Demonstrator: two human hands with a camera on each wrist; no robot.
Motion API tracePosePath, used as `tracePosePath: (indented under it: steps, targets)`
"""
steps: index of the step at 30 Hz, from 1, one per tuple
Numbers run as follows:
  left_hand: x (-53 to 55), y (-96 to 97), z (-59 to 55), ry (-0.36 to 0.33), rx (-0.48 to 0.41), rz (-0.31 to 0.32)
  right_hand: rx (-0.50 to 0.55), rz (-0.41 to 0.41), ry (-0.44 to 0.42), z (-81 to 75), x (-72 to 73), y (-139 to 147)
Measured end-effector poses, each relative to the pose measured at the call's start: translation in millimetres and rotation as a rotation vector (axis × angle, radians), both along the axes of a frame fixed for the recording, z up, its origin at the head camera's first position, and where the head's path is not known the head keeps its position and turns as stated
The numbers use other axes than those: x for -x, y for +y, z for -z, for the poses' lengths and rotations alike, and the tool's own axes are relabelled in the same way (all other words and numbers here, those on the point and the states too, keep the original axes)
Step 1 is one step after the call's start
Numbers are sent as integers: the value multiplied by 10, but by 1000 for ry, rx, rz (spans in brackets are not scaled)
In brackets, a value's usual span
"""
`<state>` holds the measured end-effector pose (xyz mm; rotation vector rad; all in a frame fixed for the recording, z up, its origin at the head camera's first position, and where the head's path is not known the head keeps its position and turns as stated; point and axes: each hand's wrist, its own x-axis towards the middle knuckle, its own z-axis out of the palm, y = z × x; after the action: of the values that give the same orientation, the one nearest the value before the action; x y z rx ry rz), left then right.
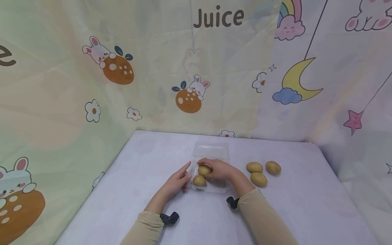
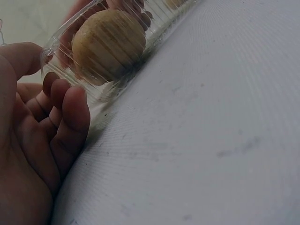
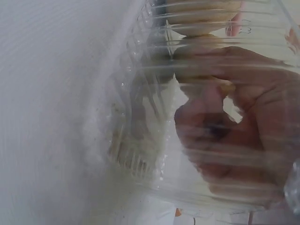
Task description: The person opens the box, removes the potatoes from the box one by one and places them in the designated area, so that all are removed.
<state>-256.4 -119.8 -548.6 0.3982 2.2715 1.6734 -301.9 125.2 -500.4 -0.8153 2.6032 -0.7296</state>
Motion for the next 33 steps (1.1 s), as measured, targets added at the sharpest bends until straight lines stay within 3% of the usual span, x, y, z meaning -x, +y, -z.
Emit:
tracePosePath:
  steps: [7,18,23,28,33]
  targets:
    - [-6,5,0,-11,5,-11,25,8,-4,-51,-28,22]
    - [-14,6,-34,-2,5,-10,156,23,-70,-126,-25,144]
    - [-8,14,-9,-8,15,-15,226,38,-54,-200,-65,252]
    - [1,17,17,-2,35,-26,259,84,-16,-262,-127,385]
    - [7,10,24,-5,37,-32,299,133,-49,-253,-193,566]
